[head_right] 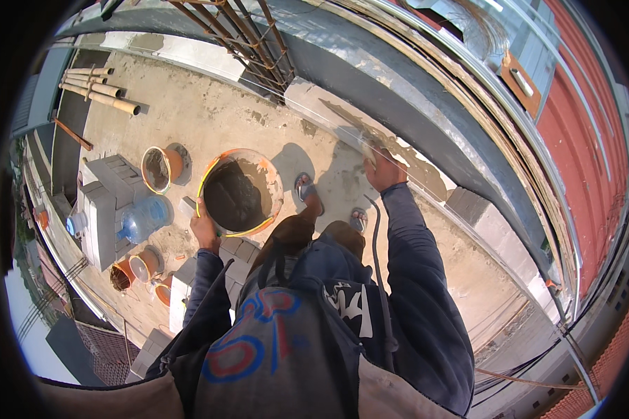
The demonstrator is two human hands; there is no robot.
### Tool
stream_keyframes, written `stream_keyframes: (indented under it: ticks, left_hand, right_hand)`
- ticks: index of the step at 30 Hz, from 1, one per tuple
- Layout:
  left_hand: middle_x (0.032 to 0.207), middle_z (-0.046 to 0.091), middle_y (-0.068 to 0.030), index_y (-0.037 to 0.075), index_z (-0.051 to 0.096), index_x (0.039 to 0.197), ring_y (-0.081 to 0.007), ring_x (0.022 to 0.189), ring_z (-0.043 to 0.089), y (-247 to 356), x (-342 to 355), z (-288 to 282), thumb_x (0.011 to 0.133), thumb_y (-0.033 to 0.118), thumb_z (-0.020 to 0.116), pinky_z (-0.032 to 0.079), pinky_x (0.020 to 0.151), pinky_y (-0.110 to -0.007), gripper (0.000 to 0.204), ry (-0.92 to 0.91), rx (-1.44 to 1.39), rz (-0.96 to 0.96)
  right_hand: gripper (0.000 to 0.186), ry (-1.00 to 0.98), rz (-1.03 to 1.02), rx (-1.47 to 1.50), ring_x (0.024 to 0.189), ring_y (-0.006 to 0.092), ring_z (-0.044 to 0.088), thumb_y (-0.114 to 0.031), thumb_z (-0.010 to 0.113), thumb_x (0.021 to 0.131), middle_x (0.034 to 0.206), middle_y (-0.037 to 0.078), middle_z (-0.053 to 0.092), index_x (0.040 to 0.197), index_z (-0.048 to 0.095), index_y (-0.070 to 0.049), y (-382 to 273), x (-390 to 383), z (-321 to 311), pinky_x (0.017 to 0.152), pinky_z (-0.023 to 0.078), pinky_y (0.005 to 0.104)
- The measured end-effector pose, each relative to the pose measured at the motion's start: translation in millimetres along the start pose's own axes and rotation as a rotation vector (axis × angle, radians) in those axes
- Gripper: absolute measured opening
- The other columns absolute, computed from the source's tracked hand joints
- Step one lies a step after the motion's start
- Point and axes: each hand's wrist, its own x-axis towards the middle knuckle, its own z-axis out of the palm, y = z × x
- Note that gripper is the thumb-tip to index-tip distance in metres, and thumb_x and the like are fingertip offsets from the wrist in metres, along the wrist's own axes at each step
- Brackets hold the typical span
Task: The person installs white rectangular tiles along a curved rooftop edge. They apply mortar from a bucket using a trowel, position each tile, and tap it into place with a hammer. The person also cuts a tile with a hand saw and continues placing tiles along the edge.
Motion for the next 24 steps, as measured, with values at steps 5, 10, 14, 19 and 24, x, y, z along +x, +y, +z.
stream_keyframes:
  ticks: [5, 10, 14, 19, 24]
  left_hand:
    - [0.101, 0.077, -0.0065, -0.005, 0.074, 0.115, -0.0102, 0.085, 0.067, 30.2, -5.7, 37.0, 0.11, 0.043, 0.059, 0.055, 0.075, -0.026, 0.05, -0.156, 0.001, 0.05]
    - [0.1, 0.077, -0.0063, -0.002, 0.074, 0.114, -0.0125, 0.083, 0.068, 49.2, -38.7, 81.0, 0.11, 0.046, 0.059, 0.056, 0.073, -0.027, 0.05, -0.319, 0.002, 0.113]
    - [0.088, 0.074, -0.0014, 0.0, 0.075, 0.103, -0.0083, 0.074, 0.063, 66.5, -80.7, 116.7, 0.108, 0.046, 0.062, 0.051, 0.065, -0.025, 0.048, -0.47, 0.1, 0.135]
    - [0.07, 0.055, 0.0057, 0.0, 0.07, 0.085, -0.0045, 0.063, 0.043, 97.2, -152.7, 160.4, 0.108, 0.041, 0.064, 0.037, 0.056, -0.027, 0.047, -0.559, 0.268, 0.416]
    - [0.066, 0.048, 0.0055, 0.002, 0.062, 0.073, -0.0055, 0.064, 0.038, 114.0, -222.7, 164.3, 0.107, 0.041, 0.067, 0.035, 0.055, -0.028, 0.052, -0.601, 0.311, 0.601]
  right_hand:
    - [0.056, -0.176, 0.167, 0.02, 0.095, 0.0396, 0.074, -0.041, 0.066, 0.096, 0.117, 0.019, 0.074, 0.145, 0.059, -0.016, -18.2, -12.6, -2.3, 0.084, 0.06, 0.0514]
    - [0.052, -0.053, -0.018, 0.137, 0.095, 0.0374, 0.073, -0.034, 0.067, 0.094, 0.108, 0.016, 0.072, 0.143, 0.06, -0.018, -31.7, -81.0, -23.3, 0.083, 0.06, 0.0497]
    - [0.047, -0.359, -0.041, 0.031, 0.093, 0.039, 0.073, -0.03, 0.068, 0.092, 0.102, 0.018, 0.071, 0.136, 0.061, -0.013, -64.2, -125.9, -68.0, 0.084, 0.059, 0.0502]
    - [0.042, -0.546, 0.079, 0.095, 0.098, 0.0396, 0.074, -0.027, 0.066, 0.092, 0.107, 0.023, 0.073, 0.129, 0.061, -0.009, -97.7, -182.1, -38.3, 0.085, 0.058, 0.0533]
    - [0.04, -0.414, 0.135, 0.295, 0.095, 0.0426, 0.074, -0.027, 0.062, 0.093, 0.1, 0.024, 0.075, 0.128, 0.062, -0.009, -110.1, -225.7, -99.4, 0.083, 0.057, 0.0533]
